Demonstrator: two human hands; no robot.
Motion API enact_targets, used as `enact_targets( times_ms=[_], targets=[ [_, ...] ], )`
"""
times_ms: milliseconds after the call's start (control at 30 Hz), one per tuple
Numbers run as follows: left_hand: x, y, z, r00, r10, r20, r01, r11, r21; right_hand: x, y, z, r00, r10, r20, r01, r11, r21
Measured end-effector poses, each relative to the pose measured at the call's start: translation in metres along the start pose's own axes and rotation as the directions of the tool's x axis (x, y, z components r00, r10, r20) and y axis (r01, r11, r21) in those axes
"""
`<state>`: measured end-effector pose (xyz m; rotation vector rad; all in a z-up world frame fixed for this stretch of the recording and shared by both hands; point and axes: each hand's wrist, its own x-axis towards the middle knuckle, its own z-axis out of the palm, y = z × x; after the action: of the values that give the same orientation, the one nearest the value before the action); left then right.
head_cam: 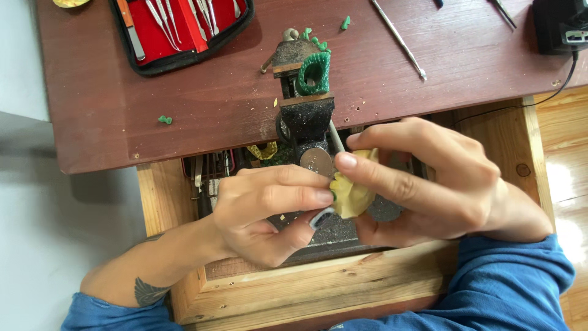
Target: The person uses a metal sculpting tool to carve and shape a small piece of yellow clay held in the left hand. The person repeatedly scrapes the surface to refine the edges and contours of the clay piece.
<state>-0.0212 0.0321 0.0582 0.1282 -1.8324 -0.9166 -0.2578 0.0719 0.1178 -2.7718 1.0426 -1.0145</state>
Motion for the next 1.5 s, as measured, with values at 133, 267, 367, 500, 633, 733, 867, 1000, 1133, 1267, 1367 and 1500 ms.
enact_targets(
  times_ms=[133,267,367,500,633,733,867,1000,1133,1267,1367,1500],
  targets=[
    [0.000,-0.003,0.000,1.000,-0.005,0.016,0.005,0.999,0.037,0.003,0.001,-0.006,0.994,-0.107,0.024,0.108,0.992,-0.059],
    [0.005,-0.001,0.000,1.000,0.005,0.015,-0.006,0.998,0.069,0.004,0.002,-0.009,0.984,-0.156,0.091,0.162,0.985,-0.064],
    [0.007,0.000,-0.001,0.999,-0.027,0.032,0.024,0.996,0.081,0.005,0.003,-0.010,0.980,-0.161,0.115,0.166,0.985,-0.038],
    [0.009,0.000,-0.003,0.997,-0.074,0.037,0.073,0.997,0.040,0.005,0.006,-0.008,0.975,-0.160,0.156,0.161,0.987,0.008],
    [0.009,-0.002,-0.004,0.996,-0.081,0.021,0.079,0.994,0.075,0.007,0.008,-0.001,0.980,-0.165,0.112,0.164,0.986,0.014],
    [0.010,-0.001,-0.005,0.995,-0.096,0.020,0.095,0.994,0.050,0.006,0.010,0.002,0.982,-0.149,0.114,0.145,0.988,0.043],
    [0.008,-0.001,-0.005,0.994,-0.112,0.010,0.111,0.992,0.052,0.006,0.010,0.003,0.984,-0.148,0.104,0.142,0.988,0.061],
    [0.006,-0.003,-0.006,0.994,-0.102,0.037,0.104,0.993,-0.058,0.009,0.010,0.005,0.990,-0.139,0.025,0.137,0.987,0.079],
    [-0.003,-0.004,-0.006,0.982,-0.182,0.048,0.188,0.966,-0.176,0.004,0.011,0.000,0.987,-0.157,-0.028,0.159,0.967,0.197],
    [-0.008,-0.009,-0.001,0.995,-0.016,0.097,0.015,1.000,0.008,0.012,0.005,0.001,0.965,-0.241,-0.104,0.259,0.940,0.220],
    [-0.010,-0.009,0.003,0.997,0.008,0.077,-0.004,0.999,-0.048,0.013,0.004,0.000,0.940,-0.316,-0.129,0.331,0.935,0.126],
    [-0.011,-0.015,-0.001,0.997,0.055,0.059,-0.048,0.992,-0.113,0.011,0.010,-0.002,0.943,-0.322,-0.087,0.329,0.941,0.081]
  ],
)
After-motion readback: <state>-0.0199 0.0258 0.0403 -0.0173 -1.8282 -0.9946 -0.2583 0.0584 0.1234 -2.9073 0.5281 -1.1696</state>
